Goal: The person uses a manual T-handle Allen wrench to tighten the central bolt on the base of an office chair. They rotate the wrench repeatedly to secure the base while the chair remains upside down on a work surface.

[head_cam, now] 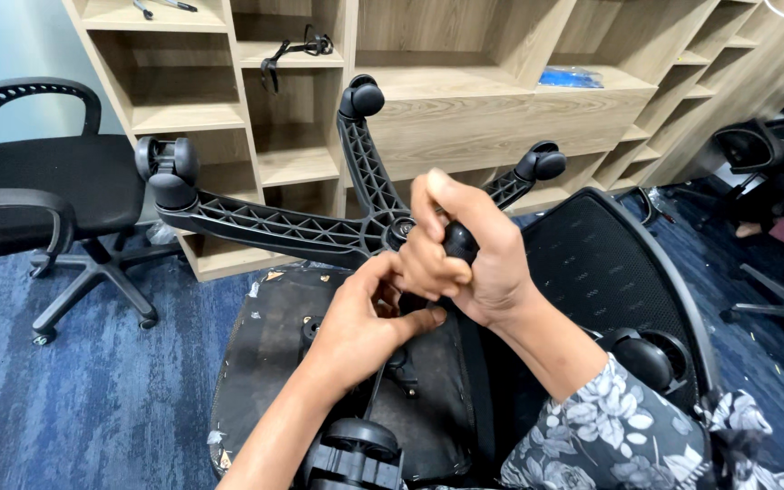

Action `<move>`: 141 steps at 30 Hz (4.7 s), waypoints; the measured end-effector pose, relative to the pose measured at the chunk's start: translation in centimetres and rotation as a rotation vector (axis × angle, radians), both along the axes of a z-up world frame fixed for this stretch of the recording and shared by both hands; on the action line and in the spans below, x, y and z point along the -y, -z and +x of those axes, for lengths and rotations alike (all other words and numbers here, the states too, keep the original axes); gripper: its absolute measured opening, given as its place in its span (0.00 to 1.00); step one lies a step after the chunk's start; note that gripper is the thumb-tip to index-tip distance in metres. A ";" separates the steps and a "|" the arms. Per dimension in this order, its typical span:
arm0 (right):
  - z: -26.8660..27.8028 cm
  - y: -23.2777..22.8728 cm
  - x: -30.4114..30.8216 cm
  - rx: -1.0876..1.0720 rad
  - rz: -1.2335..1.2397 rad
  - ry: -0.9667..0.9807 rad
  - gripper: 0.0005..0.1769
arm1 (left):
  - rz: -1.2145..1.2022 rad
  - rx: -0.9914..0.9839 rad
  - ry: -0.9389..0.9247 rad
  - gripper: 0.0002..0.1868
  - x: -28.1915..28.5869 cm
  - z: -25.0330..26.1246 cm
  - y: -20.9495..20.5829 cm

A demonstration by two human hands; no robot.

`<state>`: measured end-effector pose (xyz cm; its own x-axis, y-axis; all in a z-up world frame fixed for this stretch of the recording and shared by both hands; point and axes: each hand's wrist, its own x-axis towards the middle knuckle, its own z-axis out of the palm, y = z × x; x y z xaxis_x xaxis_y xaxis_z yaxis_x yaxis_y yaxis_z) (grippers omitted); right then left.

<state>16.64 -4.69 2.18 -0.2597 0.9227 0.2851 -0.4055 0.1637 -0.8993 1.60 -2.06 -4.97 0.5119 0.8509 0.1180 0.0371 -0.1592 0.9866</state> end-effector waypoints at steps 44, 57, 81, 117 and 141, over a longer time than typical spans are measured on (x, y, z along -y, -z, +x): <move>-3.8 0.2 -1.8 0.361 0.034 0.751 0.11 | 0.241 -0.179 -0.279 0.21 -1.2 1.7 -1.4; -4.2 -1.0 -3.7 0.118 -0.098 0.631 0.21 | 0.056 -0.131 -0.176 0.21 -2.2 -0.1 -1.7; -3.9 0.2 -2.3 -0.016 -0.014 0.507 0.21 | 0.123 -0.068 0.261 0.11 -1.0 -2.2 2.2; -2.9 2.4 -2.4 -0.193 -0.054 0.485 0.15 | 0.107 0.066 0.318 0.29 -3.6 -1.6 -0.3; -1.4 1.8 -2.1 0.243 0.098 0.827 0.16 | 0.149 -0.077 0.089 0.16 -5.1 0.0 -0.7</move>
